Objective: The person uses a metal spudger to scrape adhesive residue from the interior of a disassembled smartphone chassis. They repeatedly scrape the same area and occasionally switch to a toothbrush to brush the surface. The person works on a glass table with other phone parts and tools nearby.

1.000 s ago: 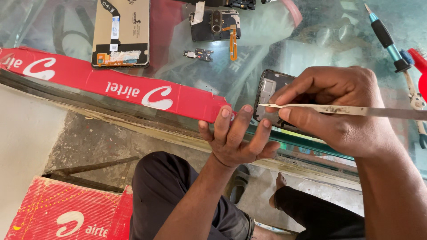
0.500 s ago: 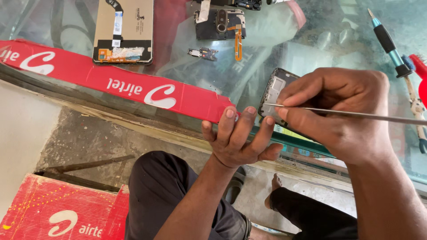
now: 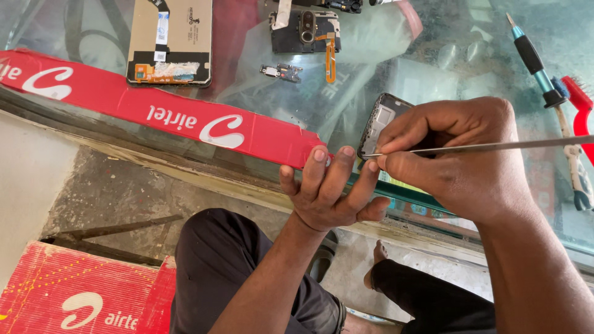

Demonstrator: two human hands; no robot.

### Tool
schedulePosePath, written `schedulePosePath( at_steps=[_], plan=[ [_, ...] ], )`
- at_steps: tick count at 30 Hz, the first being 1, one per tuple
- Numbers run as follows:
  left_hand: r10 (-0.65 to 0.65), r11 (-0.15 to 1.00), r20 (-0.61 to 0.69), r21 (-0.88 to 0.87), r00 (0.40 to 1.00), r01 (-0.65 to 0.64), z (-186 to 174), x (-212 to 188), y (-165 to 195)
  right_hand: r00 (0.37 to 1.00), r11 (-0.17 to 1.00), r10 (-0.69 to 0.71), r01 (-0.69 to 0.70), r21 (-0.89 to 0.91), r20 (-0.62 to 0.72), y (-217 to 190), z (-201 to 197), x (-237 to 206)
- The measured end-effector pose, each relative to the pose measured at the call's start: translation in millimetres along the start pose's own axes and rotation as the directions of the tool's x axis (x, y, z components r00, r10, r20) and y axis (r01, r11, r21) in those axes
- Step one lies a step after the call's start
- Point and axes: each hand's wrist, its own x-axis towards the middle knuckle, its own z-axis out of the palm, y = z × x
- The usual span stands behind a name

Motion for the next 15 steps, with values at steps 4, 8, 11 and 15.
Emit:
schedulePosePath(
  at_steps=[4, 8, 11, 15],
  plan=[
    [-0.002, 1.0, 0.004, 0.002, 1.0, 0.002, 0.5, -0.5, -0.3, 0.999, 0.999, -0.046, 0.046, -0.01, -0.012, -1.4, 0.1, 0.6],
    [-0.006, 1.0, -0.001, 0.003, 1.0, 0.006, 2.0, -1.2, 0.3, 0.999, 0.998, -0.047, 0.047, 0.035, 0.01, -2.1, 0.6, 1.3],
    [-0.013, 1.0, -0.009, 0.002, 1.0, 0.013, 3.0, -1.4, 0.6, 0.999, 0.998, -0.041, 0.039, -0.052, -0.033, -2.0, 1.6, 2.0],
    [-0.01, 1.0, 0.002, 0.0, 1.0, 0.01, 1.6, -1.8, 0.0, 0.997, 0.997, -0.075, 0.075, -0.033, -0.016, -2.4, 0.6, 1.7]
  ],
)
